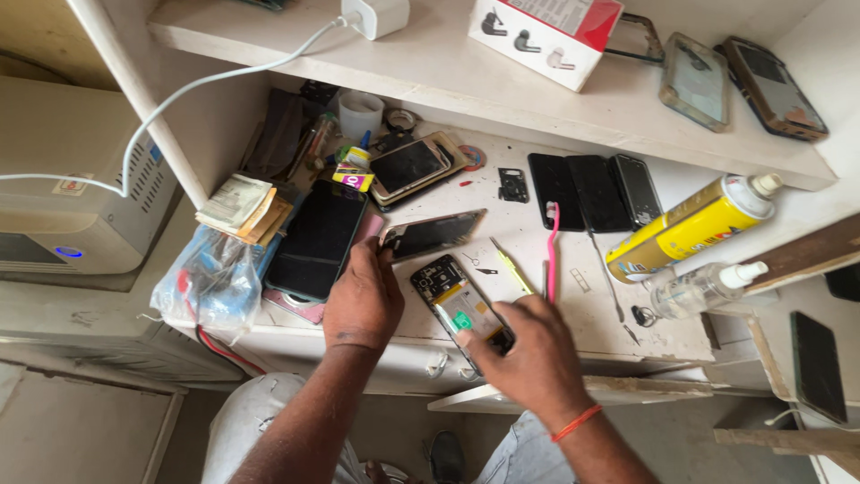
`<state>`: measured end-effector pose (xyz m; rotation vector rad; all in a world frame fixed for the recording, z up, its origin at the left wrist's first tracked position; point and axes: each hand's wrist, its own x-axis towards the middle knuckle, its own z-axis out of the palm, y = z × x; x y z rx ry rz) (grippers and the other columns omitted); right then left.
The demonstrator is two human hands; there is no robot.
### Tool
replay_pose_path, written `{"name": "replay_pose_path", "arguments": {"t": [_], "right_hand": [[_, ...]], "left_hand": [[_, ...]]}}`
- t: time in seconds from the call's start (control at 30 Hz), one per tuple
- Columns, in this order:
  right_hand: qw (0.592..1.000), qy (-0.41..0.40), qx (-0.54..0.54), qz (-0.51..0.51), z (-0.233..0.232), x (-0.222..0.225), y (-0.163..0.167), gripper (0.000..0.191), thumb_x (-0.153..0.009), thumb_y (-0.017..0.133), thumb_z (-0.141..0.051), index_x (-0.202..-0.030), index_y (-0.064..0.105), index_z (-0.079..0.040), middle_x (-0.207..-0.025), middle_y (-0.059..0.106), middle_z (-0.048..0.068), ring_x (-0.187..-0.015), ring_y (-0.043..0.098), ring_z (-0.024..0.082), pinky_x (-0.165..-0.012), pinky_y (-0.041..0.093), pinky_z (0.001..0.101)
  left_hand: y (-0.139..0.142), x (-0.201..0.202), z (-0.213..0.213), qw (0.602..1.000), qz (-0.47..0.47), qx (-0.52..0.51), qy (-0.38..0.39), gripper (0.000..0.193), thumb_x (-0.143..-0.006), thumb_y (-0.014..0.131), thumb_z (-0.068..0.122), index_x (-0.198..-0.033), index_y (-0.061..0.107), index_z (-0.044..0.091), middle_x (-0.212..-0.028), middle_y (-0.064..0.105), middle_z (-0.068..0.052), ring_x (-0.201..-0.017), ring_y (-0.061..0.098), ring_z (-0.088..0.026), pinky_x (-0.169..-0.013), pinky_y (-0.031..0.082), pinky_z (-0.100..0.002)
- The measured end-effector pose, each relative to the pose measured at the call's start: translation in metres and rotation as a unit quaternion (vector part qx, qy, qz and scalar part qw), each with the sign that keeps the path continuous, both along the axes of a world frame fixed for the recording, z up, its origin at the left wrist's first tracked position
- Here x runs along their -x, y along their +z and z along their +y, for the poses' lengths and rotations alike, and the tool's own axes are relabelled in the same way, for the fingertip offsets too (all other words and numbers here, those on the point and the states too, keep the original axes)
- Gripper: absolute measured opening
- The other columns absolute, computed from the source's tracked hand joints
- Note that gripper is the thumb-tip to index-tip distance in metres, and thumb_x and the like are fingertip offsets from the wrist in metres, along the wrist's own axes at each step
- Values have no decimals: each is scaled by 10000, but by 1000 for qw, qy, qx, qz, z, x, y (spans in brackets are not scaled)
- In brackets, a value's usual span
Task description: The person disassembles a smartphone, removes the battery, and uses a screwdriver to adjust internal components. They then reassemble the device by reconnecting the screen and closing the casing.
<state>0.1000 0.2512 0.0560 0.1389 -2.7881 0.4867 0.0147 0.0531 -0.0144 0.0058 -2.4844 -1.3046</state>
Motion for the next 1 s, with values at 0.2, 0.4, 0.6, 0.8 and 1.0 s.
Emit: {"name": "replay_pose_path", "arguments": {"t": [0.2,0.4,0.6,0.8,1.0], "right_hand": [[995,-66,-7,-79,-18,0,-3,776,-662,893,-445,-1232,633,13,-1045,649,181,-1023,613,365,-894,500,461],[986,-100,61,-121,-14,19,-3,813,-548,961,-415,-1175,644,-6,-1093,666,203,-1060,627,360,-883,509,444],[943,-117,262,-170,-4,31,-18,453,-657,911,-282,-958,704,-16,-760,734,50,-677,691,160,-605,550,315],[845,-110,477,-217,11,44,-33,237,-828,798,-139,-996,717,7,-807,714,41,-692,620,95,-600,508,270],[788,-142,559,-214,19,48,-31,214,-827,770,-111,-1003,706,-9,-864,737,61,-741,678,111,-657,555,276]], "left_hand": [[-1,-4,-1,998,56,-7,-19,263,-973,589,186,-1186,486,72,-1052,701,-198,-843,697,-450,-686,544,-559],[3,-6,-6,997,45,20,-62,404,-776,685,65,-1134,499,93,-1102,597,-163,-864,670,-438,-678,537,-534],[2,-4,-5,994,40,75,-65,417,-754,674,-23,-1123,535,112,-1170,541,-162,-889,674,-399,-717,557,-491],[-1,-5,-3,993,31,96,-56,423,-768,640,-64,-1141,537,108,-1225,518,-157,-935,685,-367,-717,582,-453],[-1,-5,-3,993,27,100,-56,436,-745,657,-60,-1125,537,115,-1226,504,-179,-952,674,-381,-716,583,-452]]}}
